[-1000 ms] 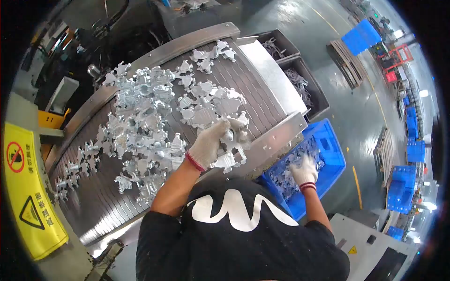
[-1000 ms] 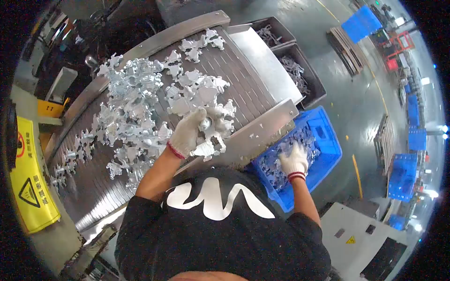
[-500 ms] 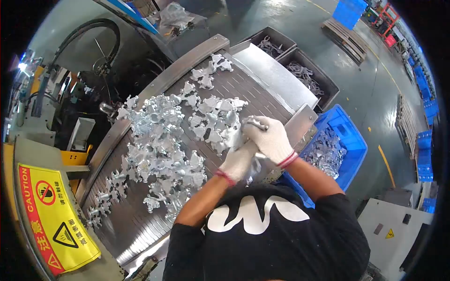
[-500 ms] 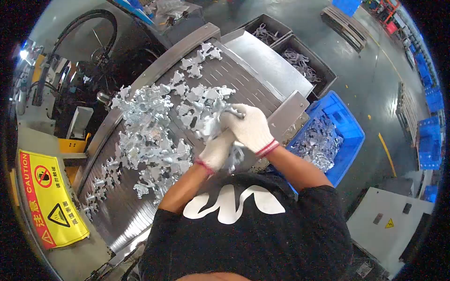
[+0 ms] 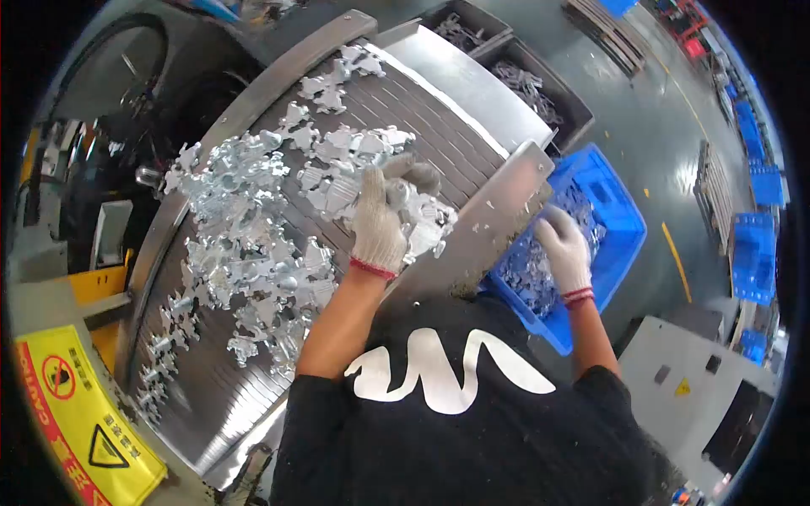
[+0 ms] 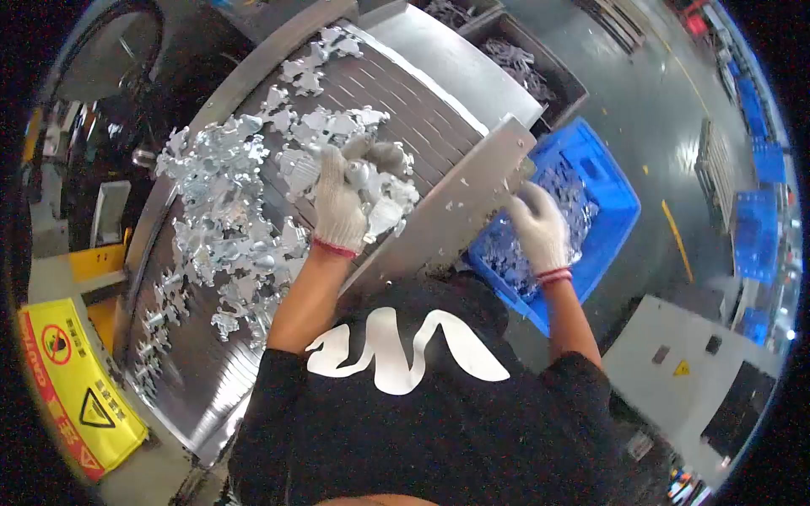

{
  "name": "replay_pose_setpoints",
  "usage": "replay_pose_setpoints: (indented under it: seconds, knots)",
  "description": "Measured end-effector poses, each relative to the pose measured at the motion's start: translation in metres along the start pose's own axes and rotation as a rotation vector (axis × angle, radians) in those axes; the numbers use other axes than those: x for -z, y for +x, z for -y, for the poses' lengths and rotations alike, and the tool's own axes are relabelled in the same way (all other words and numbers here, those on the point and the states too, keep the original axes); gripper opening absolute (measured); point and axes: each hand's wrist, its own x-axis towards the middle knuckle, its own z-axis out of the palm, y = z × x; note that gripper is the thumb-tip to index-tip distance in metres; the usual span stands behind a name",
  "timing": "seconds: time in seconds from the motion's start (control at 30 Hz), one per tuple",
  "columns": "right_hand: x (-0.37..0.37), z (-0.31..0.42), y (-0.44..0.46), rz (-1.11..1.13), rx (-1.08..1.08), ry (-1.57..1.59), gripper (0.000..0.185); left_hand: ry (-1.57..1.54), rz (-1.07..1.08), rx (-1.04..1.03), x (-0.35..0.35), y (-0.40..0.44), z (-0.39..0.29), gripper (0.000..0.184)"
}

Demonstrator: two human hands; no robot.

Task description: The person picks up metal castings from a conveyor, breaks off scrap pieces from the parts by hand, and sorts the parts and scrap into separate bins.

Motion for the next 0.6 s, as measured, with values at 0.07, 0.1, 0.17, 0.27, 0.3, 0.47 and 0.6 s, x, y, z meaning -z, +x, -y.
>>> replay_pose_setpoints:
  seconds: [0.07, 0.1, 0.17, 0.27, 0.3, 0.47, 0.6]
  knots:
    - [-0.043, 0.050, -0.018, 0.481, 0.004, 0.705, 0.045, 0.301, 0.005, -0.032, 0.007, 0.011, 0.011, 0.068]
    - [-0.068, 0.079, -0.029, 0.525, -0.205, 0.833, 0.037, 0.240, 0.040, 0.008, 0.014, 0.020, 0.024, 0.068]
    - [-0.125, 0.109, -0.035, 0.347, -0.380, 1.188, 0.028, 0.526, 0.112, -0.160, 0.006, 0.026, 0.031, 0.056]
    - [-0.125, 0.122, -0.031, 0.246, -0.295, 1.156, 0.025, 0.697, 0.047, -0.158, 0.000, 0.010, 0.013, 0.038]
    - [-0.122, 0.118, -0.027, 0.221, -0.115, 1.165, 0.024, 0.861, 0.111, -0.031, -0.019, -0.016, -0.008, 0.038]
    - [-0.088, 0.122, 0.018, 0.233, 0.118, 0.817, 0.025, 1.485, 0.337, -0.280, 0.006, -0.098, -0.032, 0.055]
    - [-0.059, 0.122, 0.019, 0.406, 0.601, 0.187, 0.031, 2.128, -0.020, -1.248, -0.017, -0.083, -0.067, 0.068]
